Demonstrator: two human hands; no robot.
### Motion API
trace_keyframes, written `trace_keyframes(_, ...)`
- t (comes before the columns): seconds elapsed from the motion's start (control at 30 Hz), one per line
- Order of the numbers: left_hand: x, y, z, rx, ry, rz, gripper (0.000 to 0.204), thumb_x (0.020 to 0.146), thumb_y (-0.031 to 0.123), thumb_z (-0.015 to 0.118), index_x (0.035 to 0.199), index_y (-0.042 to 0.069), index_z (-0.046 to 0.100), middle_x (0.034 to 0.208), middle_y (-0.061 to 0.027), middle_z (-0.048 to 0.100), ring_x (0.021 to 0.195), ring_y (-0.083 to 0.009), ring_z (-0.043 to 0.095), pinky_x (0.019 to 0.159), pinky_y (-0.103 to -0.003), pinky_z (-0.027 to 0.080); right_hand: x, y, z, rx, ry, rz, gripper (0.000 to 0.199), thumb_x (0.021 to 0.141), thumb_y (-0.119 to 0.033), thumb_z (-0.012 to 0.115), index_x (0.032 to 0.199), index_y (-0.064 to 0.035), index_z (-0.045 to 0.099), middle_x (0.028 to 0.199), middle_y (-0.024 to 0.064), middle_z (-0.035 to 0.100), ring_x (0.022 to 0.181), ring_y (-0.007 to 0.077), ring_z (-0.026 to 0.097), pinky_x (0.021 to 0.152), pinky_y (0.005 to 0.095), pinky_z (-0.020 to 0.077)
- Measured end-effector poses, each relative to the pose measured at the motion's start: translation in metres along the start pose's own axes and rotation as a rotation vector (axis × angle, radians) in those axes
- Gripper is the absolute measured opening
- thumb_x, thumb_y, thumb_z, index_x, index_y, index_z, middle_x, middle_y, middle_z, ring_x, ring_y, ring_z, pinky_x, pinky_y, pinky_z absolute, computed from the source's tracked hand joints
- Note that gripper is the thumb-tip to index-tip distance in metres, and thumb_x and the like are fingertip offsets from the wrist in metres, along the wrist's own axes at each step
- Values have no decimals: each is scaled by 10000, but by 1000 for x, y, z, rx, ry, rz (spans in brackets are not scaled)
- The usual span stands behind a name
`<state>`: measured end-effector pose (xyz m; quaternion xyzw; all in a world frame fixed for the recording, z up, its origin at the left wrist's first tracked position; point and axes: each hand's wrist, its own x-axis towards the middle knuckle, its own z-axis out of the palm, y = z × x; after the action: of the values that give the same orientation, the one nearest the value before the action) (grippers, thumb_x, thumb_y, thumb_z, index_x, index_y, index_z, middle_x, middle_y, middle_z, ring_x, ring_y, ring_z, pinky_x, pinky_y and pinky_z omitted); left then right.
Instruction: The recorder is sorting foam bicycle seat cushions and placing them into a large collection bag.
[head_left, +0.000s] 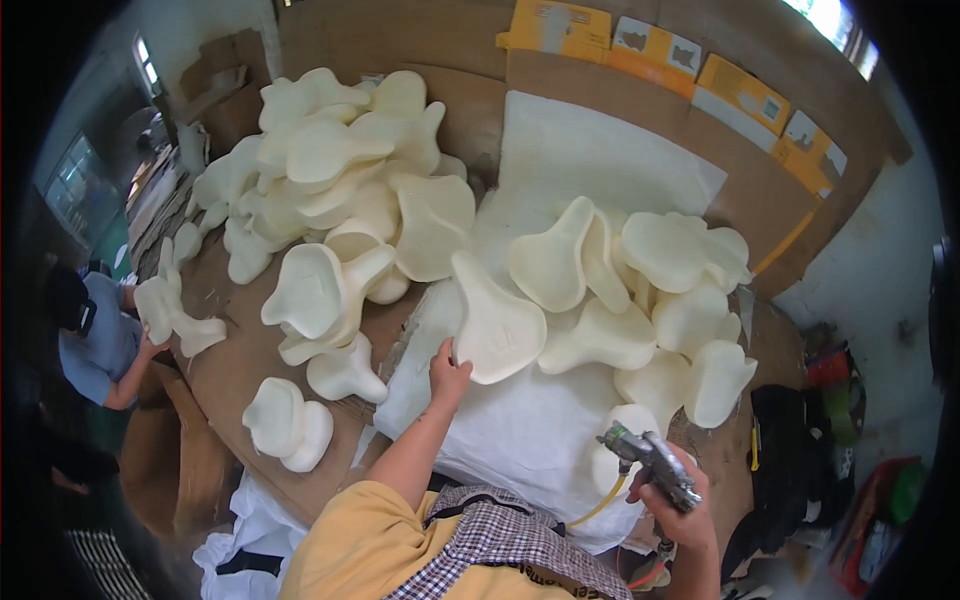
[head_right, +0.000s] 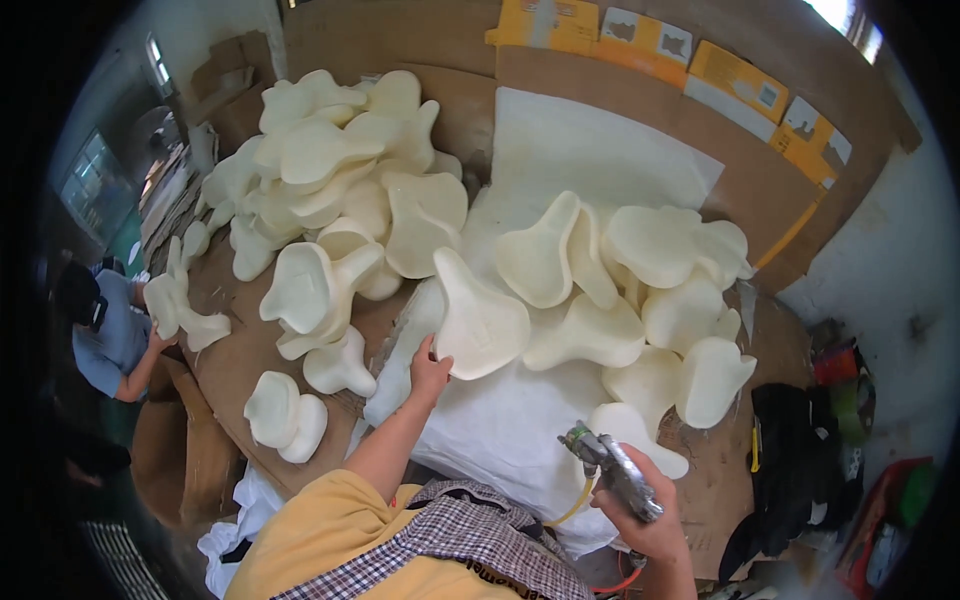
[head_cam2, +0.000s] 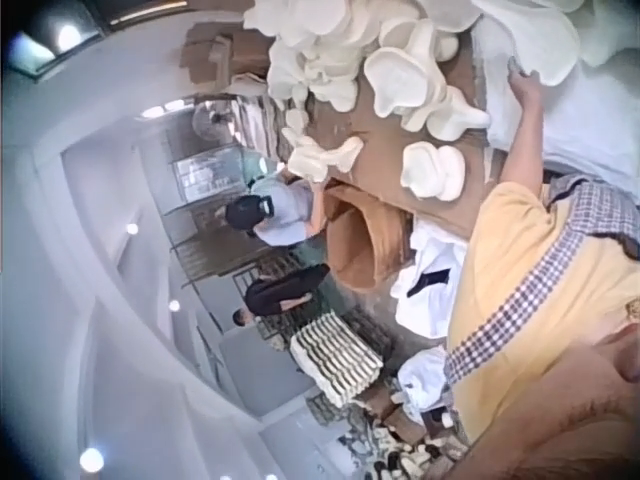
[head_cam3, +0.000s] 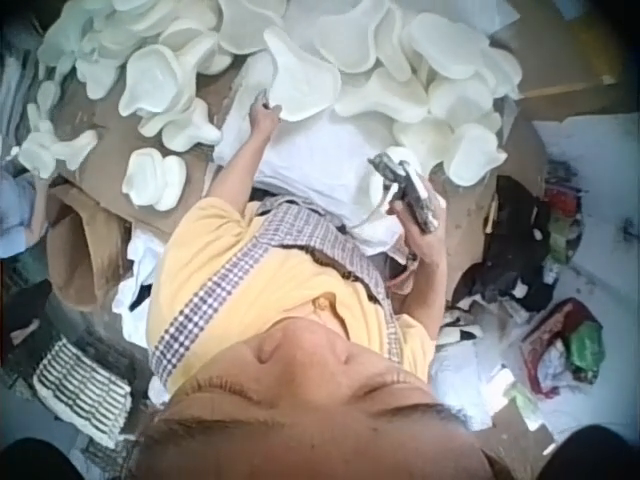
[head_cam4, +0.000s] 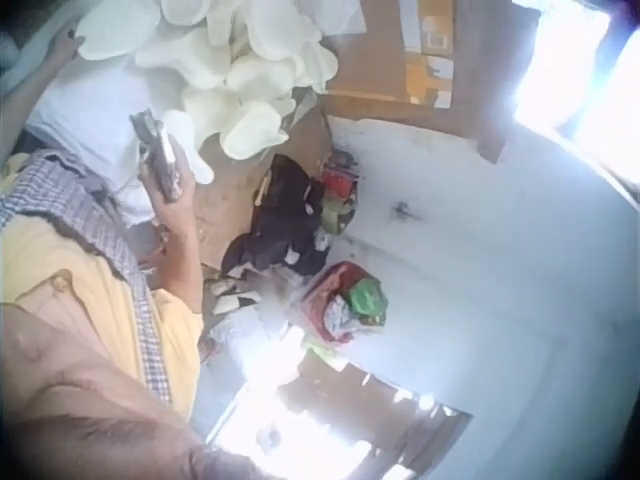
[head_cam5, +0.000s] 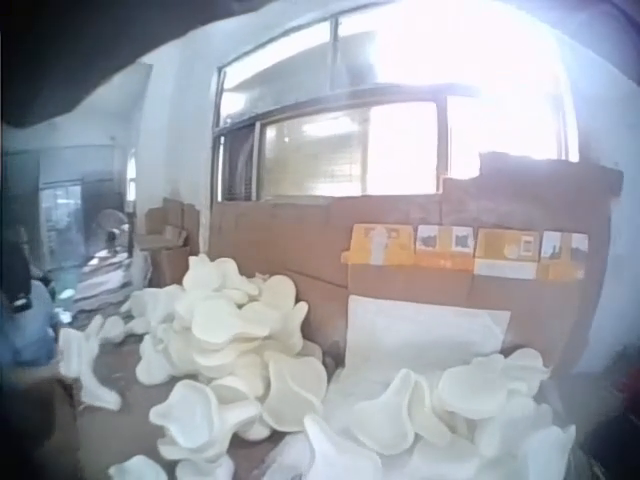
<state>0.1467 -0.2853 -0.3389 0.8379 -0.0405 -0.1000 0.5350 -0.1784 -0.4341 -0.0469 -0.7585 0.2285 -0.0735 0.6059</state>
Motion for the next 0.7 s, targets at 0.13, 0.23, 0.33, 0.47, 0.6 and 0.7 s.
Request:
trace_keyframes(0.13, -15, 24, -20, -193, -73, -197, 571, 750, 36, 603, 1299, 110, 464, 795, -70, 582, 545, -131, 549, 460, -275, 474, 13, -9, 3, 243, 127, -143, 542, 770, -7, 594, 1278, 59, 416, 825, 135, 624, 717, 175, 617, 673, 300, 506)
trace_keyframes(0.23, -17, 20, -64, -353, -39, -280, 525, 704, 57, 612, 1220, 94, 517, 758, -78, 594, 523, -160, 563, 428, -312, 460, 23, -1, 7, 195, 10, -147, 546, 787, -110, 625, 1272, 43, 426, 818, 128, 621, 702, 165, 612, 632, 289, 508)
trace_keyframes(0.33, -5, 20, -83, -485, -24, -313, 556, 701, 66, 616, 1242, 116, 501, 771, -82, 604, 457, -159, 521, 378, -293, 426, 23, 13, 11, -85, -108, -142, 202, 920, -158, 515, 959, 27, 586, 877, 93, 618, 822, 173, 587, 728, 305, 462)
trace_keyframes(0.47, 35, 121, -159, -1163, 106, 33, 773, 838, 266, 628, 1447, 161, 164, 1242, -124, 437, 953, -171, 531, 786, -375, 473, 51, 50, 29, 132, -132, 88, 175, 902, -120, 567, 1001, 22, 590, 879, 79, 614, 812, 161, 589, 741, 308, 479)
trace_keyframes(0.6, -13, 131, -263, -996, 292, 275, 675, 884, 247, 597, 1429, 122, 218, 1166, -59, 482, 915, -140, 537, 767, -330, 473, 75, 74, 72, 156, -466, 96, 223, 922, -158, 552, 1048, 25, 573, 914, 93, 612, 851, 194, 597, 781, 332, 495)
trace_keyframes(0.7, -99, 75, -281, -663, 250, 203, 456, 894, 259, 596, 1273, 40, 465, 986, -30, 564, 814, -103, 553, 701, -258, 468, 79, 68, 115, 287, -665, 209, 260, 933, -215, 537, 1083, -4, 556, 928, 102, 611, 849, 214, 607, 721, 361, 518)
